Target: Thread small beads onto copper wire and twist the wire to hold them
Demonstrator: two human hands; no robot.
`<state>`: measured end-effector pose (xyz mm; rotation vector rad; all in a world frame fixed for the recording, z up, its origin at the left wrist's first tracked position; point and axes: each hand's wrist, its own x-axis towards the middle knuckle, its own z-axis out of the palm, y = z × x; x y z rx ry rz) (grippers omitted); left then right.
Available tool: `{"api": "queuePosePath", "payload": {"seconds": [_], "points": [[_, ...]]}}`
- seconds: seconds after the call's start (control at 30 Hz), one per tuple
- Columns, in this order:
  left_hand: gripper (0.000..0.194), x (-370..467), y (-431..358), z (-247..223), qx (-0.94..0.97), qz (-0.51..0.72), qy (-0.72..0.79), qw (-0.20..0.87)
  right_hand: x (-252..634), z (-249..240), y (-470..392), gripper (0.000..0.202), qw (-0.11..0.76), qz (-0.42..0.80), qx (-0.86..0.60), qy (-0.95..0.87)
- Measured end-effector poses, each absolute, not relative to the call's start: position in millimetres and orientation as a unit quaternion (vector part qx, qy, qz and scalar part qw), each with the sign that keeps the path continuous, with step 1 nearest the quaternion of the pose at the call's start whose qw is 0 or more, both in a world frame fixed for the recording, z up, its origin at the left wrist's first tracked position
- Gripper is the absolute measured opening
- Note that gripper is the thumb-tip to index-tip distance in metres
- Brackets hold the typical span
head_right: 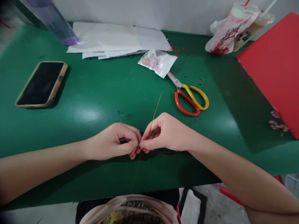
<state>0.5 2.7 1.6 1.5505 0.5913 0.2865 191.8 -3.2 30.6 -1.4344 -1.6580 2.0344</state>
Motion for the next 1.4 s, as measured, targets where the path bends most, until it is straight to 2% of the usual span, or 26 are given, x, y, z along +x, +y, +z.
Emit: {"api": "queuePosePath", "payload": {"seconds": [0.33,0.57,0.7,0.83,0.9,1.03,1.1,1.23,1.4], "points": [[0.024,0,3,2,0.715,0.103,0.274,0.635,189,29,-5,0.009,0.074,0.66,-0.487,-0.567],[0.024,0,1,2,0.707,0.107,0.285,0.639,188,26,-5,0.0,0.094,0.652,-0.489,-0.572],[0.024,-1,1,2,0.691,0.124,0.288,0.652,189,27,-2,0.01,0.113,0.668,-0.484,-0.554],[0.026,-2,1,2,0.686,0.2,0.285,0.639,189,28,0,0.022,0.144,0.699,-0.472,-0.518],[0.027,-2,0,3,0.693,0.244,0.298,0.609,189,27,-1,0.022,0.186,0.642,-0.489,-0.56],[0.028,-3,-1,6,0.729,0.299,0.326,0.522,188,23,-10,0.014,0.364,0.308,-0.538,-0.695],[0.028,-3,-3,7,0.744,0.31,0.329,0.492,187,23,-14,0.017,0.41,0.208,-0.491,-0.74],[0.026,-5,-5,9,0.764,0.328,0.326,0.451,184,28,-18,0.018,0.386,0.186,-0.372,-0.824],[0.027,-4,-6,7,0.768,0.338,0.333,0.431,182,30,-20,0.013,0.363,0.219,-0.371,-0.826]]}}
